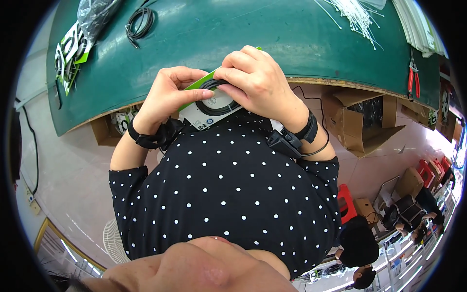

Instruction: The person picks up a coiled cable, aligns it with a cardboard backing, and threads a plastic tie through the holes to secure the cable to the backing.

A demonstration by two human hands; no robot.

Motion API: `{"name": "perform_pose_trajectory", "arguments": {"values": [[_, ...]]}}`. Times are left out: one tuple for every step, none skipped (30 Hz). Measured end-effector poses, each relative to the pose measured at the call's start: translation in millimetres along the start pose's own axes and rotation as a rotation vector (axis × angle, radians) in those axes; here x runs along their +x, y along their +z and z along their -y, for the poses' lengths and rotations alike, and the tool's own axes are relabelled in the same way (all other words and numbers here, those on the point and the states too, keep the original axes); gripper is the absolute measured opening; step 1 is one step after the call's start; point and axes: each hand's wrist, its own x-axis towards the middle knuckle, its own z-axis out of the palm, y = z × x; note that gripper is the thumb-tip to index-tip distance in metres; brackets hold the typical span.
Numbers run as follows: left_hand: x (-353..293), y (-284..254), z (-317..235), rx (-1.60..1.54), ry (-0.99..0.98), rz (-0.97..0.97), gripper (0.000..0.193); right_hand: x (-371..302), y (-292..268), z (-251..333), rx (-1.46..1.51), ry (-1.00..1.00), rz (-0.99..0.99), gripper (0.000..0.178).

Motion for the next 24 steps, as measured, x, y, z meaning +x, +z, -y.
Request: {"name": "perform_pose_trajectory", "arguments": {"values": [[-0.5,-0.4,0.4,-0.003,0.003,0.002,0.032,0.6,0.1,0.2,-0.004,0.000,0.003,0.030],[-1.2,-1.3,0.7,-0.003,0.028,-0.011,0.031,1.5,0.7,0.0,-0.010,-0.019,-0.012,0.029],[-1.8,-2.1,1.0,-0.002,0.053,-0.024,0.031,2.4,1.3,-0.4,-0.015,-0.038,-0.027,0.029],[-2.2,-2.7,1.1,-0.002,0.077,-0.038,0.031,3.1,1.5,-0.4,-0.019,-0.057,-0.042,0.029],[-2.5,-3.1,0.7,-0.006,0.080,-0.038,0.031,3.7,1.0,0.2,-0.022,-0.059,-0.038,0.029],[-2.8,-3.8,-0.3,0.004,0.096,-0.029,0.032,4.7,0.3,0.7,-0.021,-0.062,-0.027,0.028],[-3.2,-4.6,-1.3,0.013,0.111,-0.021,0.032,5.6,-0.4,1.3,-0.021,-0.066,-0.015,0.028],[-3.6,-5.3,-1.7,0.023,0.127,-0.012,0.033,6.6,-1.0,1.9,-0.020,-0.070,-0.004,0.027],[-3.9,-5.6,-1.1,0.020,0.131,-0.014,0.033,7.5,-1.2,2.4,-0.022,-0.074,0.000,0.027],[-4.1,-5.5,0.2,0.034,0.160,-0.014,0.032,8.3,-1.3,2.9,-0.044,-0.091,-0.004,0.027],[-4.0,-5.4,1.6,0.049,0.190,-0.013,0.032,8.9,-1.6,3.4,-0.067,-0.107,-0.007,0.026],[-3.8,-5.6,2.7,0.063,0.220,-0.012,0.031,9.7,-1.8,3.7,-0.090,-0.123,-0.010,0.026],[-3.7,-6.2,3.5,0.059,0.225,-0.013,0.031,10.7,-1.8,3.9,-0.093,-0.126,-0.007,0.026],[-3.6,-7.0,4.2,0.088,0.259,-0.028,0.030,11.7,-1.6,4.0,-0.097,-0.139,-0.025,0.027],[-3.5,-7.9,4.8,0.118,0.293,-0.044,0.029,12.7,-1.4,4.0,-0.101,-0.151,-0.043,0.028],[-3.8,-8.5,5.2,0.147,0.326,-0.061,0.028,13.4,-1.1,4.3,-0.104,-0.164,-0.060,0.029],[-3.9,-9.0,4.9,0.143,0.329,-0.064,0.028,13.8,-1.1,4.6,-0.106,-0.168,-0.056,0.029],[-4.0,-9.2,4.1,0.154,0.354,-0.069,0.028,13.8,-1.3,5.2,-0.118,-0.171,-0.056,0.030],[-4.0,-9.3,3.2,0.165,0.379,-0.076,0.027,13.9,-1.8,5.9,-0.130,-0.174,-0.057,0.032],[-4.0,-9.4,2.5,0.176,0.404,-0.082,0.027,14.3,-2.6,6.9,-0.142,-0.178,-0.057,0.034],[-3.8,-9.1,2.2,0.174,0.410,-0.085,0.027,15.0,-3.8,8.0,-0.145,-0.183,-0.055,0.034],[-4.3,-8.2,2.2,0.112,0.403,-0.095,0.027,15.7,-5.3,9.6,-0.165,-0.191,-0.056,0.035],[-5.0,-7.3,2.2,0.051,0.396,-0.106,0.027,16.4,-6.8,11.3,-0.186,-0.200,-0.058,0.036],[-6.1,-6.9,1.9,-0.009,0.389,-0.115,0.027,17.1,-8.1,13.2,-0.207,-0.209,-0.060,0.037]]}}
